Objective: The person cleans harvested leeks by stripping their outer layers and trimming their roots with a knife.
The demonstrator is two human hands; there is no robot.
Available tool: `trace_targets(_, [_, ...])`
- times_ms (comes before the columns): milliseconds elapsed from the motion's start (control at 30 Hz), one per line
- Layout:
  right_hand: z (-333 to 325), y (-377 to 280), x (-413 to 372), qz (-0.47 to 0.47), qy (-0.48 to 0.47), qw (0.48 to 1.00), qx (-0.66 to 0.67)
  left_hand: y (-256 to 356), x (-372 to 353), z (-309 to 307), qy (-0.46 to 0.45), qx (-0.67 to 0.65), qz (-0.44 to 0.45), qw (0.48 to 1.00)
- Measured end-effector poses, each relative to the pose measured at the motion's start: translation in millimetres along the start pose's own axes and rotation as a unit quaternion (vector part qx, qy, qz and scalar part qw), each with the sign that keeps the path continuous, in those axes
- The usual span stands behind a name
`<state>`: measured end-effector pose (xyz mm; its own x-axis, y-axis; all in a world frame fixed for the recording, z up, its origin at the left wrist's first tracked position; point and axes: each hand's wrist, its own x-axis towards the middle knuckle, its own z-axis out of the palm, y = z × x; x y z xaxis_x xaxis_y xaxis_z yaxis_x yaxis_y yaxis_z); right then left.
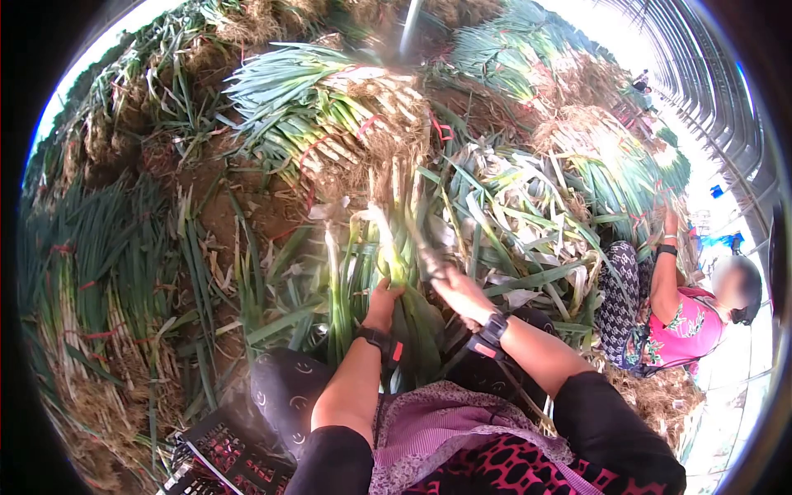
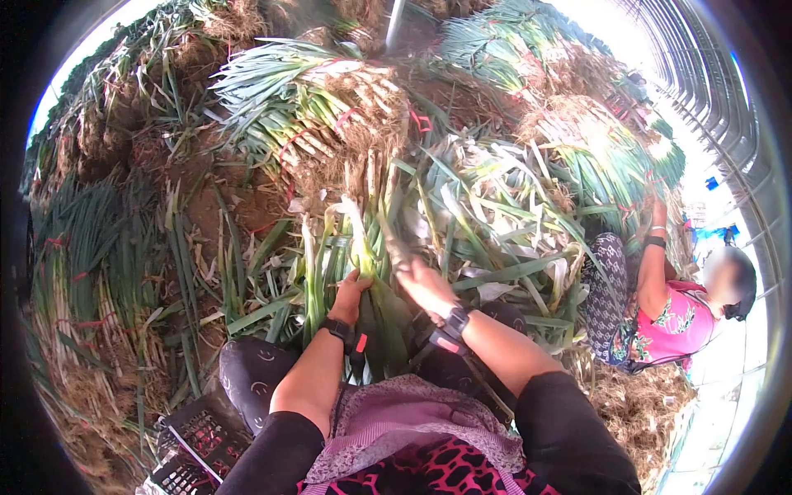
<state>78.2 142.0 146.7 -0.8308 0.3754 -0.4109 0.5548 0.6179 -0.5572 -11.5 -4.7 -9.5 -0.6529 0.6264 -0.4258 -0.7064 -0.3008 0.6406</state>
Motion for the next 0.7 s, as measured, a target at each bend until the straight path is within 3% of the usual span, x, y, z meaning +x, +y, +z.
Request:
trace_targets(67, [-9, 29, 1, -0.026, 0.142, 0.983, -0.117, 1, 2, 0, -0.003, 0.013, 0.011, 1.0])
trace_targets(133, [-21, 33, -8, -0.058, 0.192, 0.943, -0.265, 5, -6, 12, -0.026, 0.027, 0.021, 0.999])
trace_targets(200, [-9, 22, -10, -0.131, 0.193, 0.941, -0.244, 11, -18, 30, -0.041, 0.051, 0.013, 0.998])
trace_targets(267, [1, -4, -15, -0.058, 0.058, 0.993, -0.08, 14, -26, 45, -0.046, 0.079, -0.008, 0.996])
trace_targets(367, [27, 12, 0, -0.075, 0.004, 0.99, 0.119, 13, -28, 44, -0.072, 0.068, 0.018, 0.995])
trace_targets(433, [24, 18, -2, -0.053, -0.013, 0.989, 0.14, 18, -30, 40, -0.068, 0.093, 0.044, 0.992])
trace_targets(533, [18, 21, -12, -0.02, -0.022, 0.969, 0.243, 16, -20, 20, 0.024, 0.277, 0.044, 0.96])
trace_targets(567, [16, 25, -16, -0.009, -0.035, 0.968, 0.247, 24, -29, 18, 0.06, 0.243, 0.071, 0.966])
trace_targets(600, [14, 28, -19, 0.003, -0.049, 0.967, 0.25, 22, -23, 3, 0.115, 0.327, 0.095, 0.933])
trace_targets(633, [16, 31, -20, -0.006, -0.047, 0.962, 0.269, 17, -16, -14, 0.197, 0.49, 0.136, 0.838])
trace_targets(667, [18, 34, -21, -0.015, -0.046, 0.956, 0.288, 15, -13, -22, 0.27, 0.631, 0.172, 0.707])
trace_targets(700, [20, 36, -21, -0.025, -0.045, 0.95, 0.308, 10, -11, -26, 0.309, 0.608, 0.206, 0.701])
